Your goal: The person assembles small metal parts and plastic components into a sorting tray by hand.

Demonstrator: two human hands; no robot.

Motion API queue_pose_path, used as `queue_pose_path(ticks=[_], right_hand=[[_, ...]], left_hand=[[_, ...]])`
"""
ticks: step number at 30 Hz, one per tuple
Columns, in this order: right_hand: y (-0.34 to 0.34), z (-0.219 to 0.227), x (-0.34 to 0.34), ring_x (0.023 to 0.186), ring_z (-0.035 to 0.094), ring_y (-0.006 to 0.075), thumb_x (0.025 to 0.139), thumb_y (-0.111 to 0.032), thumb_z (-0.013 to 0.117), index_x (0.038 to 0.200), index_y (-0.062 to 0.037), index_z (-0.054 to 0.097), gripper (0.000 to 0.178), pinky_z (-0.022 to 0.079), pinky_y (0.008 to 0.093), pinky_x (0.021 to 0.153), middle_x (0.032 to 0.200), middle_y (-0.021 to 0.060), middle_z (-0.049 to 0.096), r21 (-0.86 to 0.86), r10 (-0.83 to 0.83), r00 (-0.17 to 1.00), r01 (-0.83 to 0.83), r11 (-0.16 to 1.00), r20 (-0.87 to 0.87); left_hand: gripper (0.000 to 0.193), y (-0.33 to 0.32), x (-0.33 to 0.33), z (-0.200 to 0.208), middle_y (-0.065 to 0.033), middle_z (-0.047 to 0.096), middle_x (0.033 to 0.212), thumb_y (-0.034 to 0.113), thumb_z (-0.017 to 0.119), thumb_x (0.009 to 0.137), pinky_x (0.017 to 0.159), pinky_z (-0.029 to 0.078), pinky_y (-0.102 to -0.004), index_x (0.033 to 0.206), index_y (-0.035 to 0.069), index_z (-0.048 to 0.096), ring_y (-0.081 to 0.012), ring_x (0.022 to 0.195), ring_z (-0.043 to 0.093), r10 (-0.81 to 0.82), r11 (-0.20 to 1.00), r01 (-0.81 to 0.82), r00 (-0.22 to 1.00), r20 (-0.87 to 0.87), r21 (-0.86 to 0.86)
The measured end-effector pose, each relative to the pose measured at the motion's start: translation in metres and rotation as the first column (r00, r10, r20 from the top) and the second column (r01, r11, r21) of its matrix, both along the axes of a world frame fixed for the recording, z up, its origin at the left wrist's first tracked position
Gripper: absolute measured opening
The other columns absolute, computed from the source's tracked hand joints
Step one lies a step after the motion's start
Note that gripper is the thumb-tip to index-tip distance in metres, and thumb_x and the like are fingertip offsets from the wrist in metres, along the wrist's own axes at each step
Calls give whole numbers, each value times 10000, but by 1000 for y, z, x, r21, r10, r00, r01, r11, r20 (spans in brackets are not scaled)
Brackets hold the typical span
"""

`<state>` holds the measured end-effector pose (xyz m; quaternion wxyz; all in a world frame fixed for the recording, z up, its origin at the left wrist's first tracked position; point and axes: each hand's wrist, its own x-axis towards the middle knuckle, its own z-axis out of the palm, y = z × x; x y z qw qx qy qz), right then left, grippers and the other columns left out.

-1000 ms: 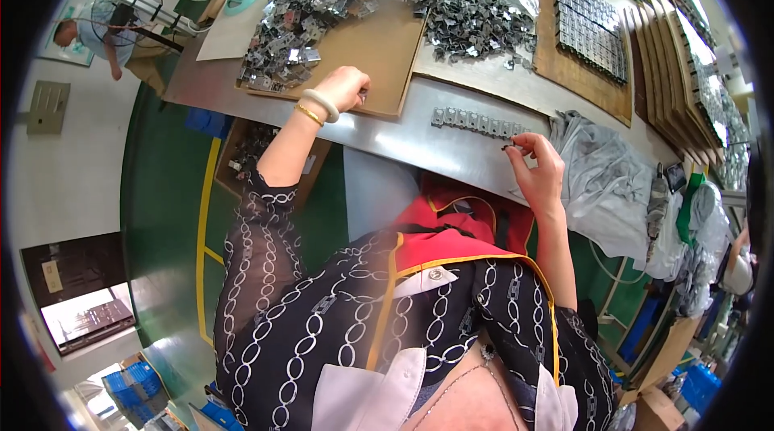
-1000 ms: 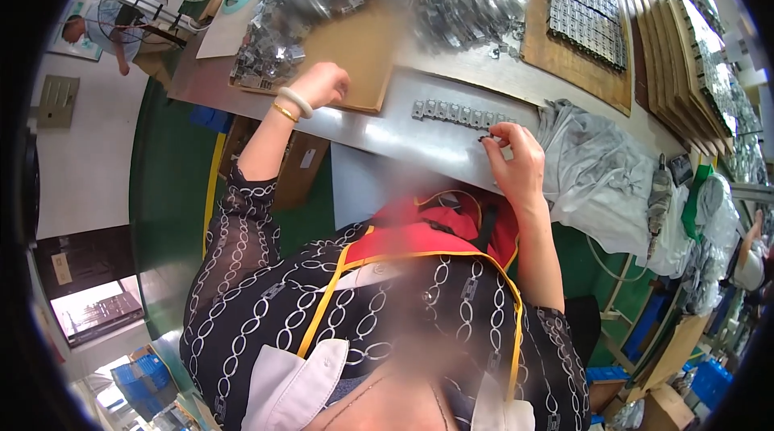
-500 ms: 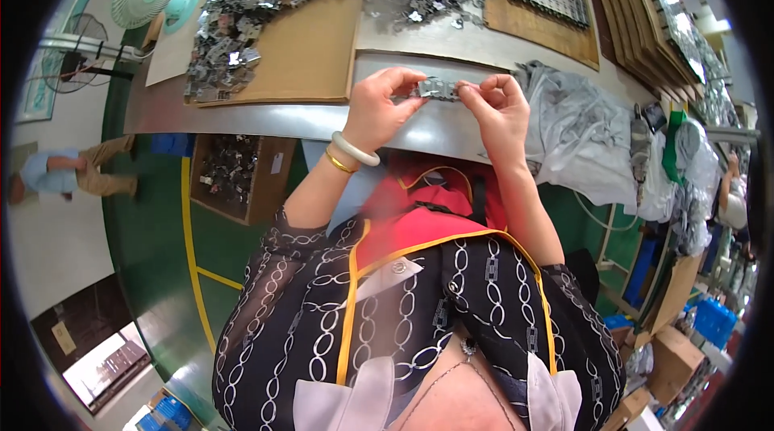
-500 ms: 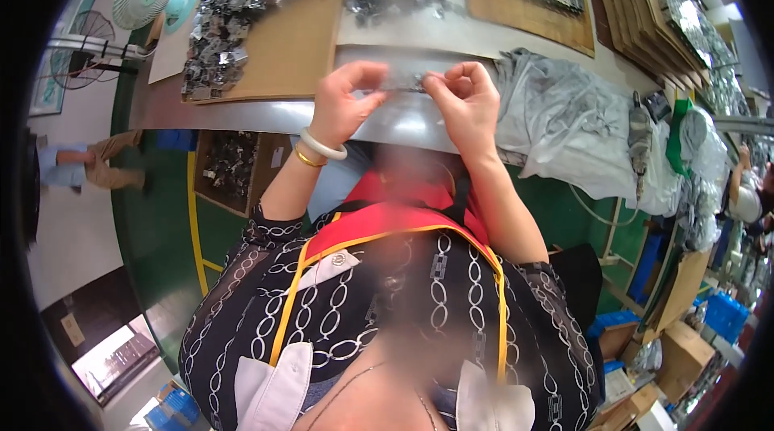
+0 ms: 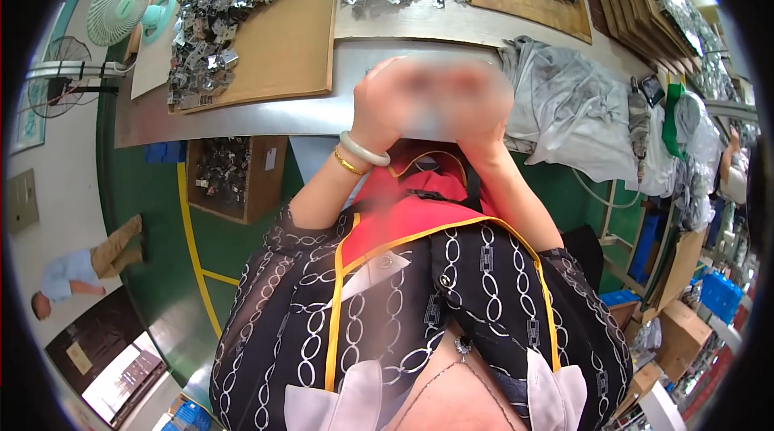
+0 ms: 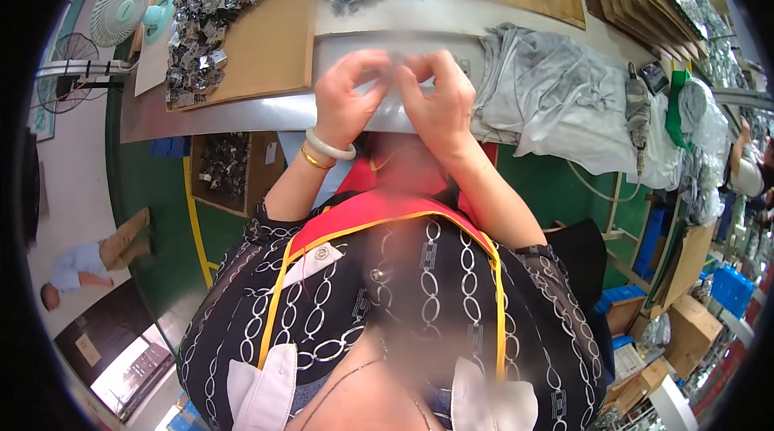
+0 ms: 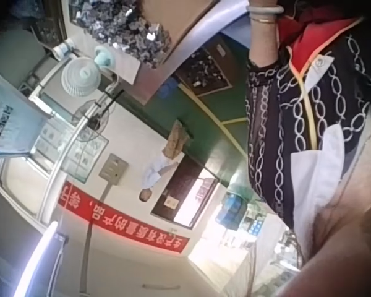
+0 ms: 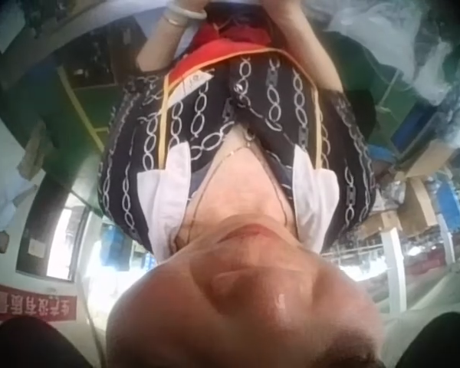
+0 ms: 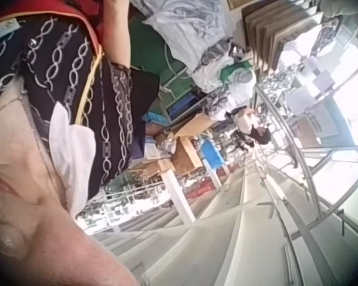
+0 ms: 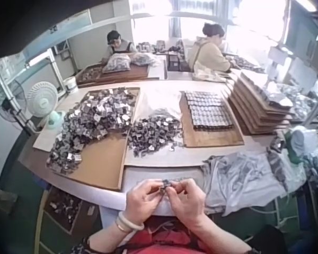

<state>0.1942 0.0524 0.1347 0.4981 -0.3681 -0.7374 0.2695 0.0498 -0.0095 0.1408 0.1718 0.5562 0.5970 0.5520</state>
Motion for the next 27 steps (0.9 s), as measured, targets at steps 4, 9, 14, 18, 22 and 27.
queue_pose_path(ticks=[4,9,14,18,22,27], right_hand=[[1,8,-3,721,642,115,833,-44,795,873,-27,576,223,504,285,651,861,89,742,-207,59,997,-49,977,46],[7,10,-2,704,660,208,803,-19,788,841,-22,572,220,525,322,645,771,96,689,88,23,978,-42,995,209],[12,7,-2,709,672,246,797,-33,786,816,-24,567,220,530,343,639,737,92,656,206,26,992,-51,977,122],[12,14,-2,695,673,248,796,-38,781,818,-21,563,221,528,350,630,727,91,649,-319,58,997,-72,945,-55],[13,13,0,667,658,262,798,-70,772,843,-22,557,224,520,366,623,722,98,644,-7,50,975,-50,999,215],[14,21,-1,645,638,279,802,-104,764,842,-31,548,231,510,383,615,720,106,634,-104,68,955,-39,994,290]], left_hand=[[241,1,-1,-10,-127,723,1072,-53,753,787,800,623,-329,1005,30,693,-239,910,740,20,1000,-20,999,-27,20],[240,4,1,-14,-122,730,1064,-32,763,779,791,621,-334,995,47,696,-244,914,739,54,998,-51,994,-99,32],[234,9,4,-14,-119,739,1042,-9,769,768,775,612,-353,978,62,694,-274,922,730,107,991,-89,976,-189,98],[229,11,7,-15,-117,741,1035,-7,766,767,765,608,-359,971,65,691,-281,922,728,110,989,-85,971,-213,125],[221,10,11,-18,-120,741,1036,-11,770,769,758,619,-333,963,59,691,-250,881,740,123,987,-102,978,-169,126],[232,11,15,-18,-126,740,1042,-24,783,757,773,629,-318,960,42,690,-231,880,747,132,984,-115,983,-125,137]])
